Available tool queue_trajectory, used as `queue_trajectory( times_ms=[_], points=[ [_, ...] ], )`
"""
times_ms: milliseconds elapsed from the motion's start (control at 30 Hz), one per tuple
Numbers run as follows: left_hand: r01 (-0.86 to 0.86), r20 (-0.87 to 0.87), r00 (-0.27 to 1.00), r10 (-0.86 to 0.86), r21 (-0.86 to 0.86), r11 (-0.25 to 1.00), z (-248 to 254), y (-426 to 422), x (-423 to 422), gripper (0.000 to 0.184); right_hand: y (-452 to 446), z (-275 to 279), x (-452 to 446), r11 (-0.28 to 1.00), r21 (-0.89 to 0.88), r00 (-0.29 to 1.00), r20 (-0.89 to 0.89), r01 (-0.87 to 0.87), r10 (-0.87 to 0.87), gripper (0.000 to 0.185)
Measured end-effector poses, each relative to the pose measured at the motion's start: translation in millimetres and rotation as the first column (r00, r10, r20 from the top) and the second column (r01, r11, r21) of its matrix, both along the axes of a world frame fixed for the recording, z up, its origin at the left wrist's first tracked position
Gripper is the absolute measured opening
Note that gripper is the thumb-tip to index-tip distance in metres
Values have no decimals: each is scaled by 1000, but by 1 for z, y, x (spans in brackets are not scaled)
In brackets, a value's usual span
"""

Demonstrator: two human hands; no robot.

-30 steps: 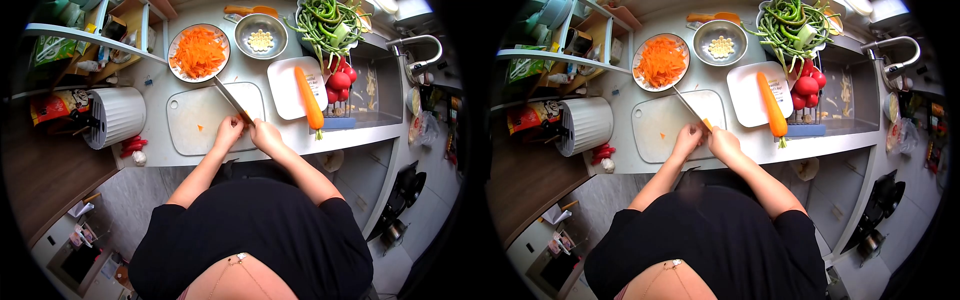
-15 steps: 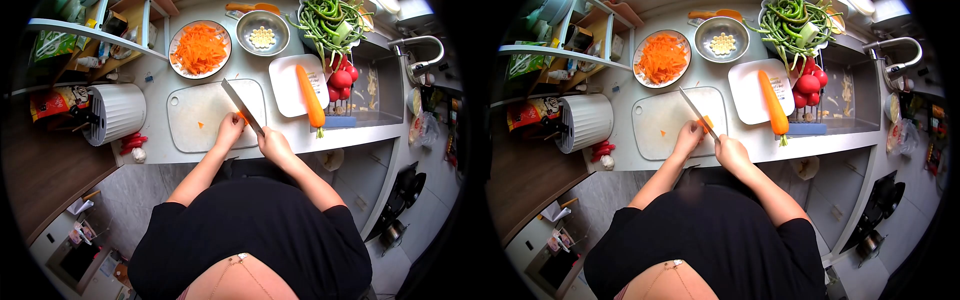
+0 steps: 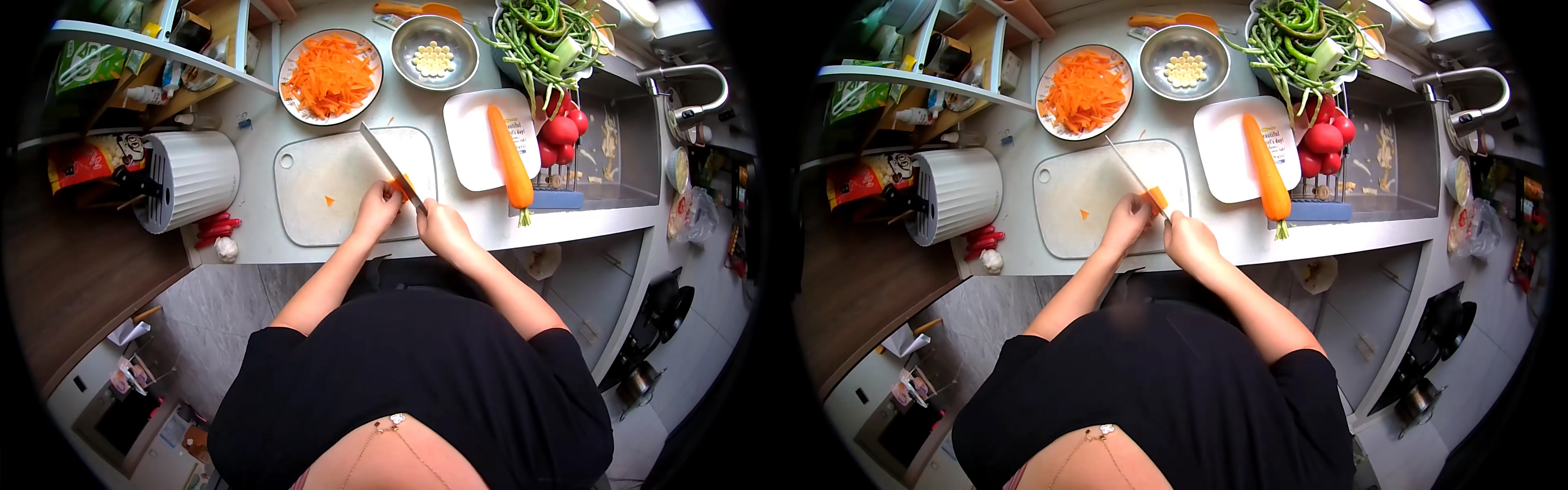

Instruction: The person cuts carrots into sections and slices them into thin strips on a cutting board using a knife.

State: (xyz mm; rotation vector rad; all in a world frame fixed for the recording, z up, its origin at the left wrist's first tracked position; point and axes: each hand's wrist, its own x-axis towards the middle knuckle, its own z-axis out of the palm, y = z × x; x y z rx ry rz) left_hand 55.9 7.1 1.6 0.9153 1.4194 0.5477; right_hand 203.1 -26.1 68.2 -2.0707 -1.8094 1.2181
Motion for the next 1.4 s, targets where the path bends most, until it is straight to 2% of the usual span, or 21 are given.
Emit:
queue_trajectory(
  times_ms=[233, 367, 600, 700, 800, 867, 900, 933, 1000, 1100, 1200, 1300, 1400],
  points=[
    [18, 24, 1000, -17, -23, 1000, -2, 3, 0, 18, 20, -17, -8, 1000, 2, 1000, 13, 29, -29, 24],
    [15, 5, 1000, -15, -74, 997, 10, 0, -9, 20, 22, -28, 2, 994, 110, 1000, -17, -2, 4, 26],
    [-46, 33, 998, 51, -135, 990, 20, 0, -25, 29, 11, 3, 7, 995, 84, 996, -74, 51, -45, 23],
    [27, -131, 991, -28, -8, 1000, 16, -1, -19, 27, 7, -1, 9, 995, 89, 998, -57, 40, -35, 24],
    [95, -191, 978, -88, 28, 995, 10, 1, -18, 28, 3, -2, 11, 993, 100, 997, -62, 56, -50, 24],
    [184, -278, 954, -116, 234, 955, 19, 1, -16, 25, 2, 2, 13, 994, 86, 995, -71, 69, -63, 24],
    [231, -322, 939, -121, 331, 915, 25, 1, -16, 24, 1, 3, 13, 993, 94, 995, -72, 75, -69, 24],
    [333, -430, 895, -118, 468, 819, 27, 0, -17, 23, 0, 4, 14, 992, 101, 995, -73, 80, -73, 24],
    [537, -620, 784, -39, 644, 545, 30, -3, -23, 23, -2, 6, 14, 989, 118, 994, -81, 87, -78, 24],
    [662, -694, 704, -150, 564, 494, 17, -18, -29, 26, -5, 8, 13, 985, 155, 994, -84, 80, -67, 24],
    [605, -646, 758, -92, 643, 469, 11, -29, -33, 22, -11, 9, 12, 981, 191, 998, -44, 43, -35, 23],
    [572, -617, 784, -71, 673, 468, 17, -34, -38, 25, -16, 7, 8, 979, 204, 999, -22, -19, 24, 22],
    [555, -571, 812, -121, 692, 461, 6, -31, -41, 20, -22, 10, 1, 978, 192, 997, 24, -79, 76, 20]
  ],
)
